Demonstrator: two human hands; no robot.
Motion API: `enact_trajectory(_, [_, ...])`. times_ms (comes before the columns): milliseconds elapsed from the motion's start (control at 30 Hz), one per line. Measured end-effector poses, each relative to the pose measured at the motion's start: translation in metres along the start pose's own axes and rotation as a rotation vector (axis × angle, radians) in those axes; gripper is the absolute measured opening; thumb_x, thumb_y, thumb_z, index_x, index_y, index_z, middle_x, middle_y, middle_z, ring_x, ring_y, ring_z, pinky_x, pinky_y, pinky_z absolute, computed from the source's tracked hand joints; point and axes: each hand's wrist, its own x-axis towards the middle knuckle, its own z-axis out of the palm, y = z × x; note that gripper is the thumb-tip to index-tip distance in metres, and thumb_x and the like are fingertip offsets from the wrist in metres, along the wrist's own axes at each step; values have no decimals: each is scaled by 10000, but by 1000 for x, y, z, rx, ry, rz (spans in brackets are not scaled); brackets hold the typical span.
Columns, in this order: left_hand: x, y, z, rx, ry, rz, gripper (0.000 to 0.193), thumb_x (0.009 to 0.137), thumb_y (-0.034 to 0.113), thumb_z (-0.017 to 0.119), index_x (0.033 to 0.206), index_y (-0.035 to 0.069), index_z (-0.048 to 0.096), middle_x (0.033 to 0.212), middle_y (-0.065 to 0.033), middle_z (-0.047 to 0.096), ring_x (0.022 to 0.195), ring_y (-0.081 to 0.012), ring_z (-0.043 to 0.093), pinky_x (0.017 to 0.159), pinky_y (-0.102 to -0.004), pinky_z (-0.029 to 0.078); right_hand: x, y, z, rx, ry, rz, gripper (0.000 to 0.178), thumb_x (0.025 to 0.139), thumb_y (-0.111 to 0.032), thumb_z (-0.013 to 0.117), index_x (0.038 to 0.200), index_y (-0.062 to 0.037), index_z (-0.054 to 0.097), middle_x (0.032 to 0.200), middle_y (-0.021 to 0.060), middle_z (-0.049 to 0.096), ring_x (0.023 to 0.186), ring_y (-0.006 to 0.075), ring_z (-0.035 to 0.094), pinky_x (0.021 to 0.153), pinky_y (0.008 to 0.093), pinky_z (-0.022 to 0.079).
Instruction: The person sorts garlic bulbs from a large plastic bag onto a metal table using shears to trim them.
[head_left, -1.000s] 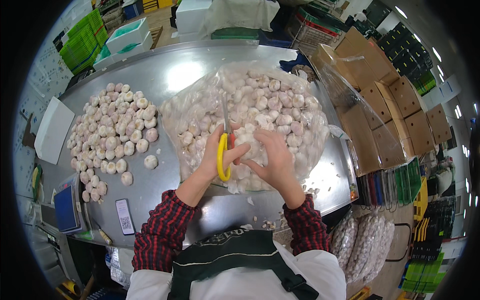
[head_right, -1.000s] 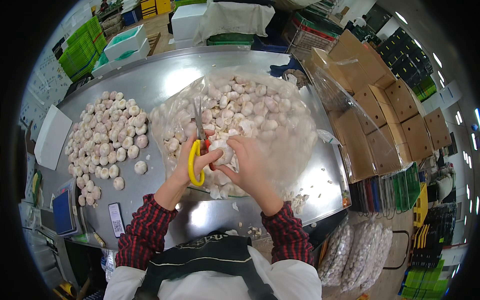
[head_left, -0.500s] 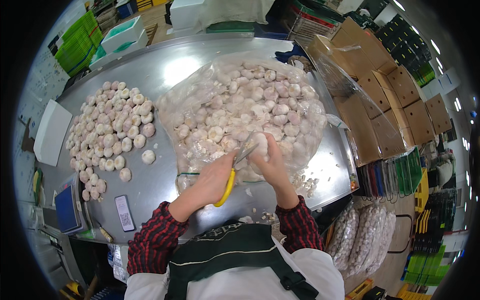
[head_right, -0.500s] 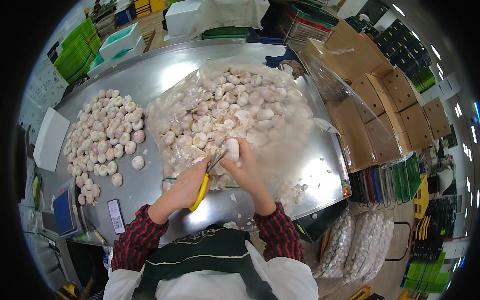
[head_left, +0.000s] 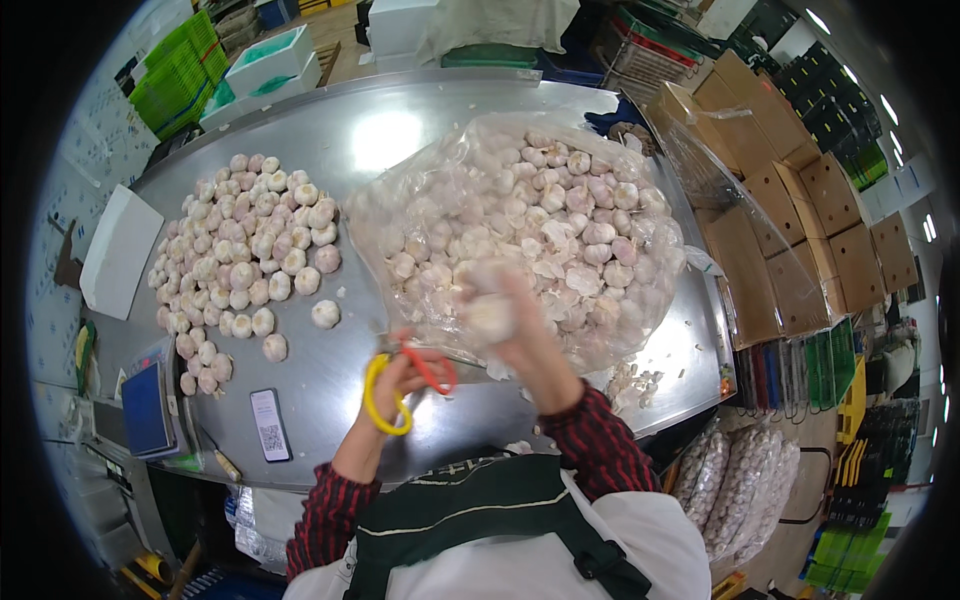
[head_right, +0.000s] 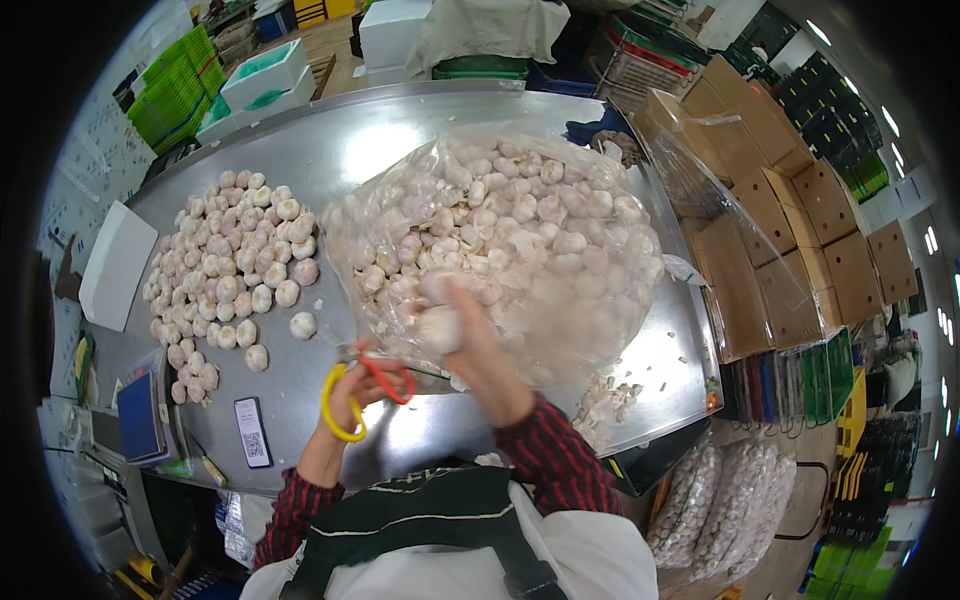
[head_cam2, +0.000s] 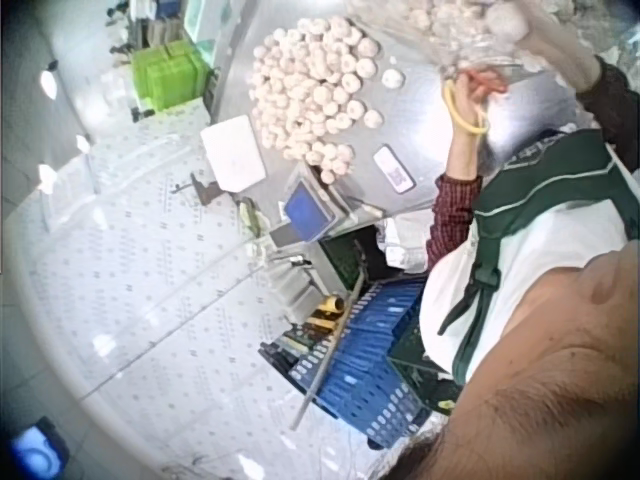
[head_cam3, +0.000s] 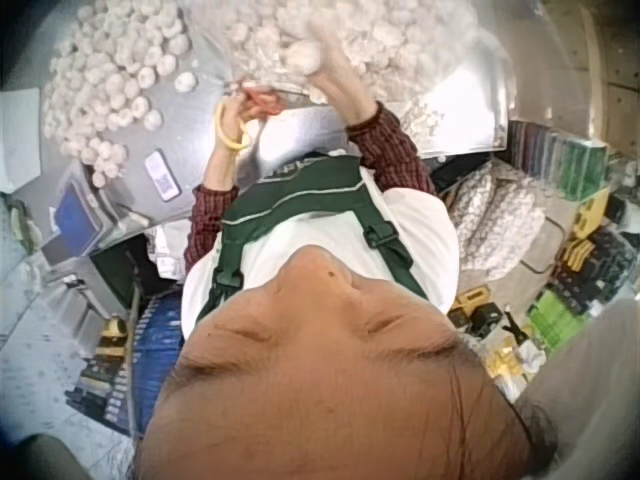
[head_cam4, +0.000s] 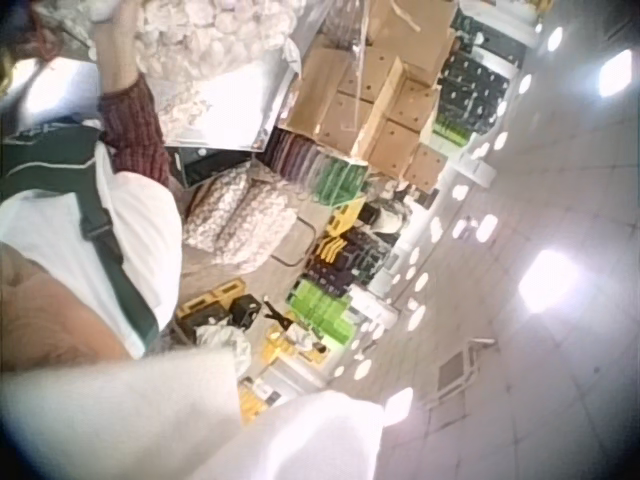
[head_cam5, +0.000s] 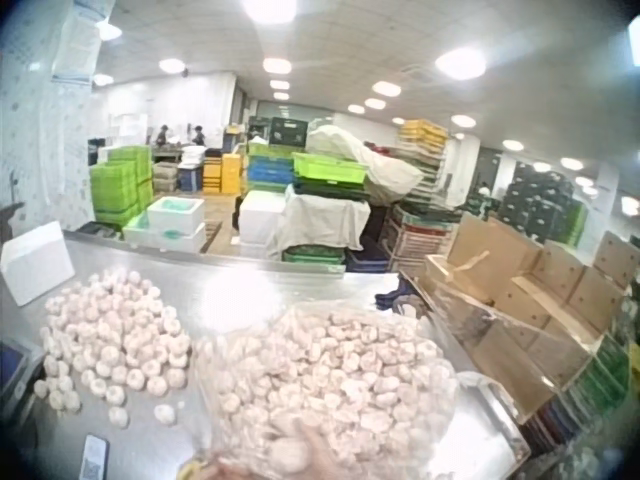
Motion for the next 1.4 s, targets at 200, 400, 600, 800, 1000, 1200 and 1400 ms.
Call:
enact_trajectory(200, [-4, 7, -117, -236, 519, 297, 447, 980, 321, 506, 1360, 100, 426, 961, -145, 657, 780, -226, 643, 739, -391, 565, 121, 129, 100, 78, -307, 165, 377, 906, -359, 630, 1141, -67, 587, 1155, 100, 615, 882, 236, 646, 807, 391, 547])
enact_trajectory(400, [-32, 21, -146, 65, 553, 311, 442, 971, 291, 515, 1331, 47, 433, 898, -133, 657, 714, -186, 635, 665, -333, 556, 117, 32, 52, -1502, -10, -737, 282, 788, -216, 675, 988, -28, 612, 982, 178, 629, 778, 323, 635, 678, 417, 510])
enact_trajectory(600, [-7, 29, -86, 537, 133, 248, 369, 950, 104, 512, 1282, -31, 428, 824, -114, 639, 661, -138, 628, 574, -259, 522, 176, 27, -55, -1934, -99, -1050, 403, 689, -146, 747, 1031, -21, 574, 959, 192, 622, 783, 364, 626, 703, 461, 507])
enact_trajectory(800, [8, 56, -34, 1454, 13, 434, 434, 919, 61, 525, 1332, 1, 404, 906, -169, 645, 783, -325, 655, 695, -377, 519, 123, 2, -32, -1175, -185, -473, 571, 759, -150, 798, 1217, 41, 514, 1008, 114, 650, 851, 188, 652, 751, 305, 529])
enact_trajectory(1000, [34, 54, 21, 1644, -255, 465, 440, 830, 88, 578, 1228, -29, 430, 903, -234, 636, 884, -414, 622, 742, -467, 498, 15, -30, -5, -854, -393, -132, 543, 826, -61, 746, 1293, 38, 486, 1007, 53, 640, 859, 89, 609, 733, 230, 505])
enact_trajectory(1200, [19, 15, 43, 1102, -427, -10, 252, 948, 216, 560, 945, -33, 522, 567, -131, 578, 399, -227, 578, 399, -334, 455, -5, -42, -54, -1465, -154, -222, 305, 896, -138, 638, 1149, 7, 548, 1000, 60, 628, 866, 127, 618, 760, 255, 510])
enact_trajectory(1400, [7, 2, 10, 519, -313, -70, 286, 1000, 164, 474, 1212, -27, 463, 727, -106, 625, 566, -162, 617, 526, -268, 495, 54, -62, -62, -1427, -204, -460, 138, 820, -97, 612, 945, -37, 615, 947, 84, 639, 829, 205, 652, 727, 343, 526])
